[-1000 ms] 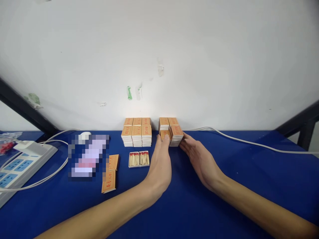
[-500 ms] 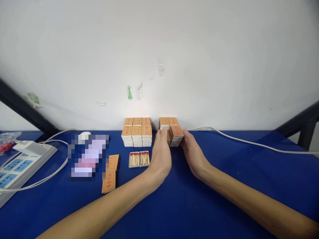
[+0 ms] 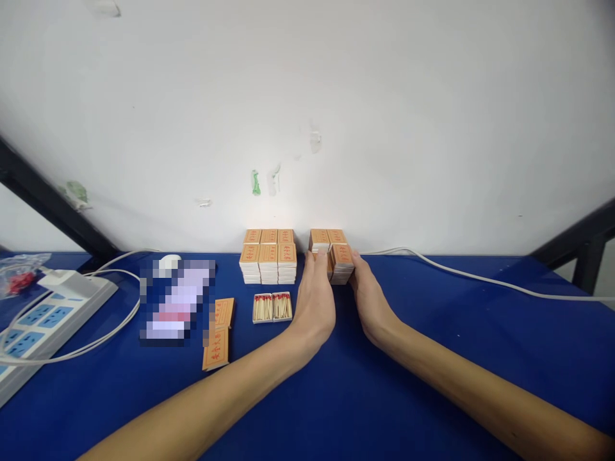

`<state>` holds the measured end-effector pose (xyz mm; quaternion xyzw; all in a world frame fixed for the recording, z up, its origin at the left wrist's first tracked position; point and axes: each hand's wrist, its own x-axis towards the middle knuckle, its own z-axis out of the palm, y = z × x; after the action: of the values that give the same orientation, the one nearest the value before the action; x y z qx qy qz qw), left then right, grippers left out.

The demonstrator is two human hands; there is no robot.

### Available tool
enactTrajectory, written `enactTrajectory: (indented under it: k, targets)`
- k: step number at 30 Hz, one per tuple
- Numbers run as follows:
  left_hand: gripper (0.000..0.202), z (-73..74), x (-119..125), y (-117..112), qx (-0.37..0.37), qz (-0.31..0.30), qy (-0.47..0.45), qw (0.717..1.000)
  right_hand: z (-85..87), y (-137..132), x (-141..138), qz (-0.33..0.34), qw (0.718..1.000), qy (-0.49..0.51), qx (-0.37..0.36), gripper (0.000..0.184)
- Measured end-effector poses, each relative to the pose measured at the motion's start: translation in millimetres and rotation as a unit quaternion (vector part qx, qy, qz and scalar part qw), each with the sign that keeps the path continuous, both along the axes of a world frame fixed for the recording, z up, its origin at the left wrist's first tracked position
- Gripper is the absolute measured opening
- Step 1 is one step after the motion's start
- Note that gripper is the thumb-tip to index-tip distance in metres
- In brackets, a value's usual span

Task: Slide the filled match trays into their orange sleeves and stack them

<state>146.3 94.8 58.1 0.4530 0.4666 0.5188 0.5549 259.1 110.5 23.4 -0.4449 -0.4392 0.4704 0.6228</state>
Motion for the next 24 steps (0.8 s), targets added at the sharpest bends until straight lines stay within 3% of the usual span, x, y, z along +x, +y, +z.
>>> enactTrajectory:
  k: [11, 16, 19, 22, 24]
  targets:
    - [0.076, -0.8, -1, 0, 0.006, -0.005, 0.012, 1.000, 1.5, 3, 2, -0.009, 1.000, -0.022, -0.017, 0.062]
    - [0.075, 6.5, -3, -5, -0.011, -0.017, 0.036, 0.999, 9.6, 2, 1, -0.004, 0.999, -0.030, -0.021, 0.062]
    - [0.079, 15.5, -13, -32, -0.039, -0.037, 0.060, 0.997, 9.4, -4, 8, -0.012, 0.998, -0.038, -0.044, 0.066]
    - [0.093, 20.2, -34, -80, -0.095, -0.070, 0.093, 0.989, 4.4, -22, 22, -0.050, 0.994, -0.058, -0.078, 0.073]
    - [0.081, 18.2, -52, -114, -0.084, -0.077, 0.167, 0.979, 3.0, -42, 31, -0.079, 0.990, -0.081, -0.085, 0.074]
